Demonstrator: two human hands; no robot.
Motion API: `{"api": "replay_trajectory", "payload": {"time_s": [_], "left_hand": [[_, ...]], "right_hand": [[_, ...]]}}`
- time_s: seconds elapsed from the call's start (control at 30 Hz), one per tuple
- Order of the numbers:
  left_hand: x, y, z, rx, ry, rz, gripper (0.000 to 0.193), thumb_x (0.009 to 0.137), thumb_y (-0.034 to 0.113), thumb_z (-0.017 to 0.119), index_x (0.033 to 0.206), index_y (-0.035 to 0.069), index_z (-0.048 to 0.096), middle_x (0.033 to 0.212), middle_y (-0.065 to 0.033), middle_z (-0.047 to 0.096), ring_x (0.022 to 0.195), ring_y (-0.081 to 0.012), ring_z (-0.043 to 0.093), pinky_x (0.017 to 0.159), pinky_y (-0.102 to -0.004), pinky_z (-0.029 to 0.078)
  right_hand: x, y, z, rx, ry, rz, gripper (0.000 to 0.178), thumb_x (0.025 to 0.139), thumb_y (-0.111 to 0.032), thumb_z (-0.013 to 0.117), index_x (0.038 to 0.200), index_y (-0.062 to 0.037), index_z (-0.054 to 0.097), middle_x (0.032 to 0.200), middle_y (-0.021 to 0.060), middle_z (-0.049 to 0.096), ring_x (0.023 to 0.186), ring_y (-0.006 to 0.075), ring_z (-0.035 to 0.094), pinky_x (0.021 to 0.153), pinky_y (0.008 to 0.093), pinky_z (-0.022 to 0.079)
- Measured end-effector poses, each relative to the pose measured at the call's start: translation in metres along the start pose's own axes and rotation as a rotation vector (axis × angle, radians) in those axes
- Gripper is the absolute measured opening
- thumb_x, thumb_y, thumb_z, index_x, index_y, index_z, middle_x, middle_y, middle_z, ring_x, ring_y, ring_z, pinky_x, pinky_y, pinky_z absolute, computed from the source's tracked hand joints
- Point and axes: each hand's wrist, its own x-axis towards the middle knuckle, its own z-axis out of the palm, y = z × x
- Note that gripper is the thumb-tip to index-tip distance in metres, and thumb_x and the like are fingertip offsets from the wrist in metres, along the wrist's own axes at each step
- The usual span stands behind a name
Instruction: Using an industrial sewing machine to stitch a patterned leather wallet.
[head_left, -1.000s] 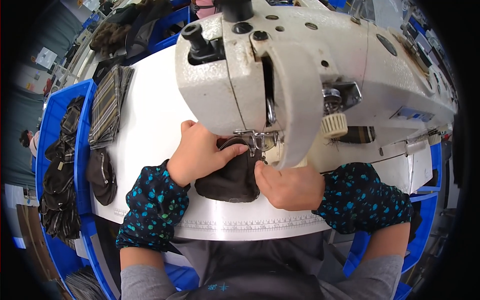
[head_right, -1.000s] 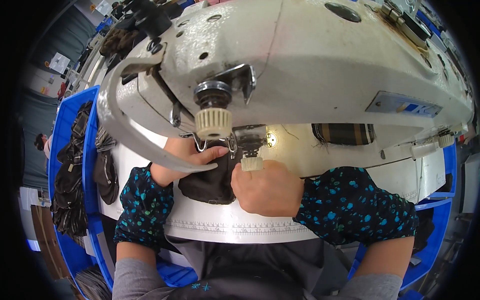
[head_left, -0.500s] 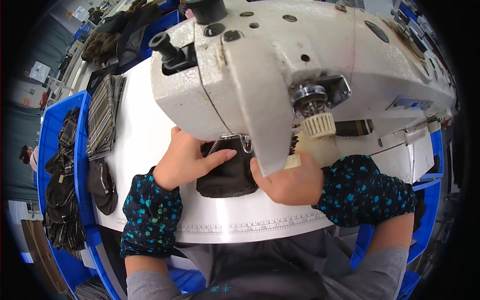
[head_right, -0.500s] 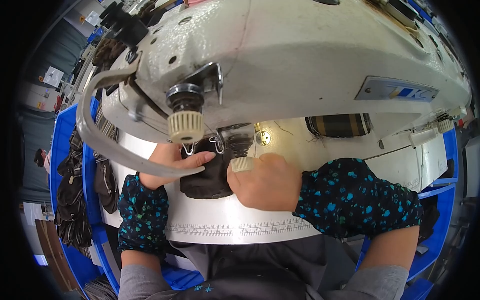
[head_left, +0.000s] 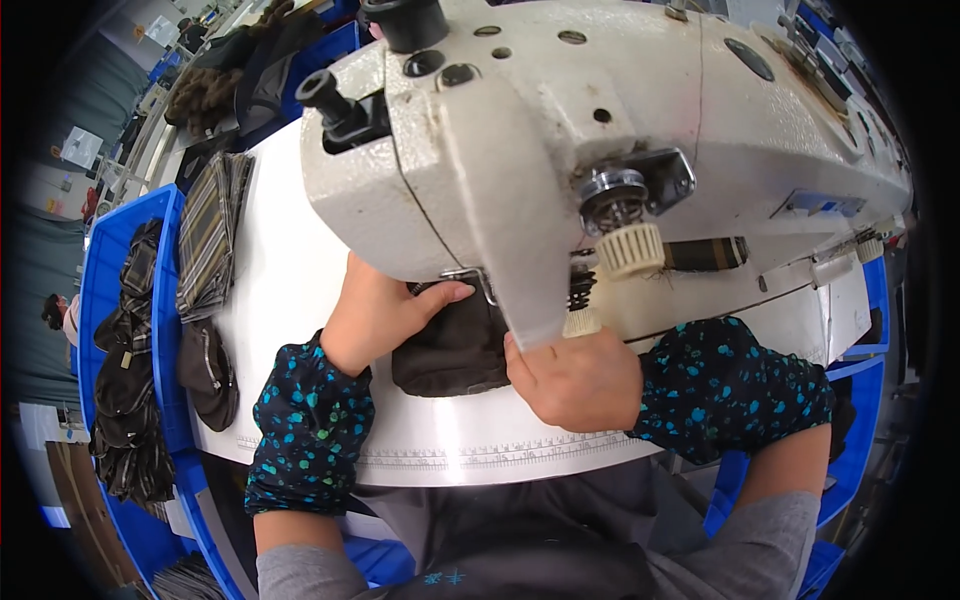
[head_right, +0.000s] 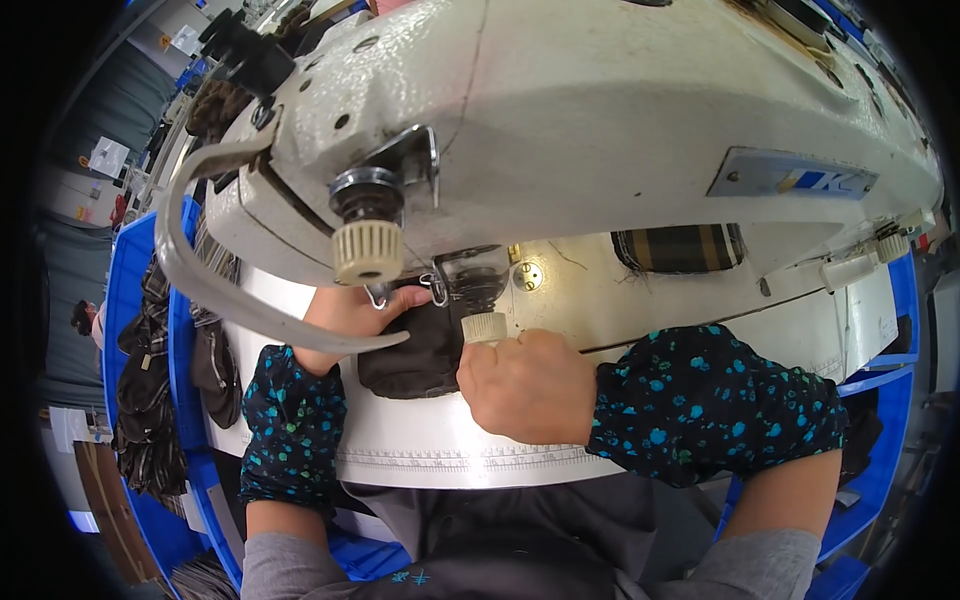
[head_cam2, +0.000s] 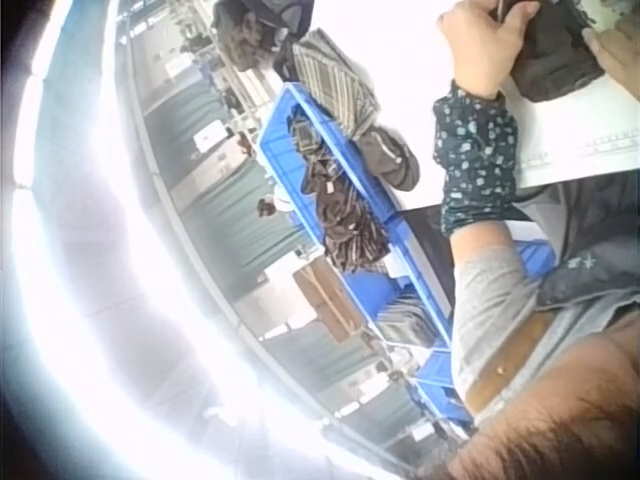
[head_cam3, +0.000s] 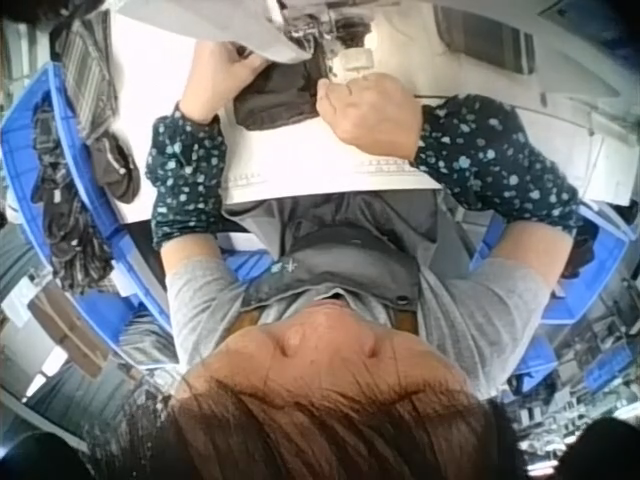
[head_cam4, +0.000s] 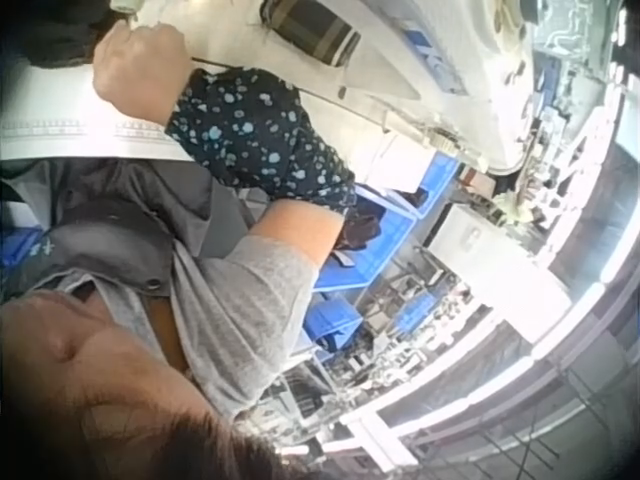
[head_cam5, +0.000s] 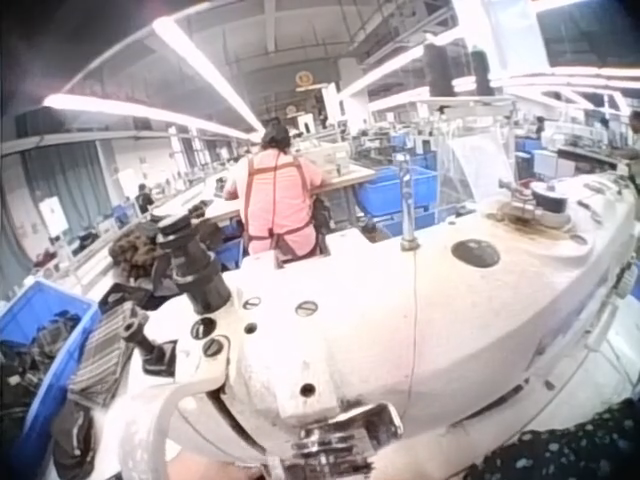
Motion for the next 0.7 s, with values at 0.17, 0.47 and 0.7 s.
{"api": "replay_trajectory", "payload": {"time_s": [0.17,0.47,0.7], "left_hand": [[0.008,-0.009,0.003,-0.028,0.038,-0.005,0.040,0.069,0.012,0.087,0.105,0.002,0.072,0.103,-0.0167,0.073,0.100,-0.0385,0.068,0.088,-0.0431,0.052],[0.012,-0.039,0.014,0.084,0.172,0.034,0.037,0.075,0.011,0.079,0.109,0.001,0.070,0.108,-0.0185,0.072,0.106,-0.0378,0.066,0.090,-0.0445,0.052],[-0.009,-0.082,-0.004,0.173,0.270,-0.012,0.027,0.084,0.009,0.076,0.109,0.000,0.068,0.106,-0.0127,0.072,0.099,-0.0253,0.068,0.089,-0.0377,0.052]], "right_hand": [[0.001,0.007,0.006,-0.074,-0.013,0.044,0.009,0.071,-0.014,0.065,0.071,-0.0066,0.059,0.058,0.0010,0.049,0.048,0.0158,0.053,0.041,0.0326,0.038],[-0.001,0.025,0.015,0.063,-0.132,0.087,0.011,0.075,-0.014,0.066,0.079,-0.0040,0.070,0.060,0.0071,0.057,0.057,0.0234,0.063,0.046,0.0396,0.046],[0.009,0.030,0.019,0.145,-0.052,0.133,0.013,0.080,-0.017,0.063,0.088,-0.0072,0.066,0.055,0.0091,0.053,0.054,0.0273,0.063,0.046,0.0427,0.049]]}}
